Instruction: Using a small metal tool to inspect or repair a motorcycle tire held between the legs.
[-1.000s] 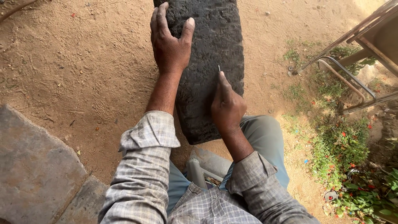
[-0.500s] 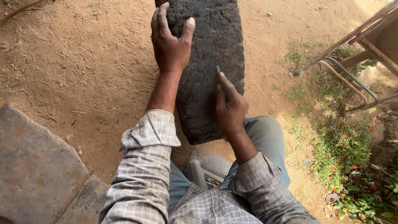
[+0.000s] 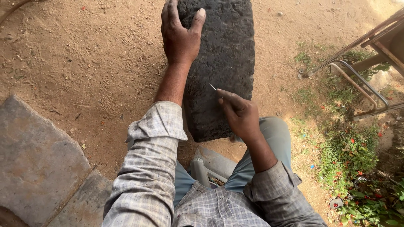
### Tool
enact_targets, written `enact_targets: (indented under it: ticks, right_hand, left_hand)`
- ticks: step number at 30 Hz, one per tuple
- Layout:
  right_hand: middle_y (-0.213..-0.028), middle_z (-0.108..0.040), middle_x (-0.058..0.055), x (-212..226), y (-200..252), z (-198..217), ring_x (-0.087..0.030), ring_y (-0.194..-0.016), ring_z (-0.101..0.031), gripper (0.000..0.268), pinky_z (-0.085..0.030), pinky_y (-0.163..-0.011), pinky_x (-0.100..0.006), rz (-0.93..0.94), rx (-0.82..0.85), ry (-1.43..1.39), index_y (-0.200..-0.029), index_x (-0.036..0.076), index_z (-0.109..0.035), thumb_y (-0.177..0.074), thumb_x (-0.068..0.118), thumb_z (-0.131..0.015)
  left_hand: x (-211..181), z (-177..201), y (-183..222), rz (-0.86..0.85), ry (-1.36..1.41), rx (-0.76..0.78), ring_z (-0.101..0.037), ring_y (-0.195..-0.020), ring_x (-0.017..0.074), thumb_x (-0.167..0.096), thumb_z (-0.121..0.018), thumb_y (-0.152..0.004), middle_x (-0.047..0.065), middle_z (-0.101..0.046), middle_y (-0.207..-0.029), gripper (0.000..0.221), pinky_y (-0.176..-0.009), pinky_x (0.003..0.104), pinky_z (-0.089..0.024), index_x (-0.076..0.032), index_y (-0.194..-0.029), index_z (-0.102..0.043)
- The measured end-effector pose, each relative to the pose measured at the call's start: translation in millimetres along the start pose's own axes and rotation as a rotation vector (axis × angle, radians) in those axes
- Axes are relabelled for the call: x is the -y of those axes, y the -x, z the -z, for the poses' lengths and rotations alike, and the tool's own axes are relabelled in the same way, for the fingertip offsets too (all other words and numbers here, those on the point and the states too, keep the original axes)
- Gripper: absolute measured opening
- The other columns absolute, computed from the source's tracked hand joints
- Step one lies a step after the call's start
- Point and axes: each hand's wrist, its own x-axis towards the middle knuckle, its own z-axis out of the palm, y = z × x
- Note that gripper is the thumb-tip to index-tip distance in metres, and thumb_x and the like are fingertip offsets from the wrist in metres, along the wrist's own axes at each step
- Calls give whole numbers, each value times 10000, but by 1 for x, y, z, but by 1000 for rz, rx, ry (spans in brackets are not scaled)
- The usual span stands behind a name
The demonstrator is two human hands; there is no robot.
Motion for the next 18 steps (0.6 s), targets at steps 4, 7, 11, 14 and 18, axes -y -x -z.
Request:
enact_targets:
  ticks: [4,7,11,14,18]
  right_hand:
    - [-805,-790,-45,2,1,-2,-71,-635,-691,253,-561,-556,-262,45,41,33,-1237,151,-767,-988,156,-721]
    - [-857,-800,-47,5,-2,-2,-67,-684,-734,245,-594,-594,-260,97,42,53,-1235,152,-761,-994,157,-714]
    - [-838,-800,-49,9,-4,-1,-81,-675,-739,236,-598,-597,-268,59,60,89,-1225,155,-767,-995,169,-714]
    - [-834,-798,-47,9,-5,1,-81,-677,-741,234,-601,-598,-269,55,66,99,-1224,155,-766,-997,174,-712]
    - [-822,-794,-46,13,-6,4,-84,-669,-740,230,-602,-590,-272,53,78,121,-1220,156,-764,-999,177,-705]
  left_hand:
    - [-1,-2,0,18,-22,-5,-433,-1489,378,-631,-659,-1024,195,-376,-1616,820,-1162,535,-486,-131,-1585,-329]
    - [-2,-3,0,5,-5,-12,-452,-1487,368,-652,-639,-1020,179,-392,-1616,828,-1156,524,-506,-136,-1589,-329]
    - [-4,0,1,29,-7,-6,-466,-1476,365,-658,-635,-1013,177,-398,-1607,843,-1140,520,-514,-131,-1591,-321]
    - [-4,-3,0,41,-11,-4,-458,-1473,372,-656,-637,-1010,184,-394,-1602,862,-1135,518,-509,-120,-1597,-305]
    - [-4,-7,0,41,-24,-9,-456,-1485,364,-664,-631,-1014,179,-397,-1610,868,-1152,506,-508,-119,-1604,-301]
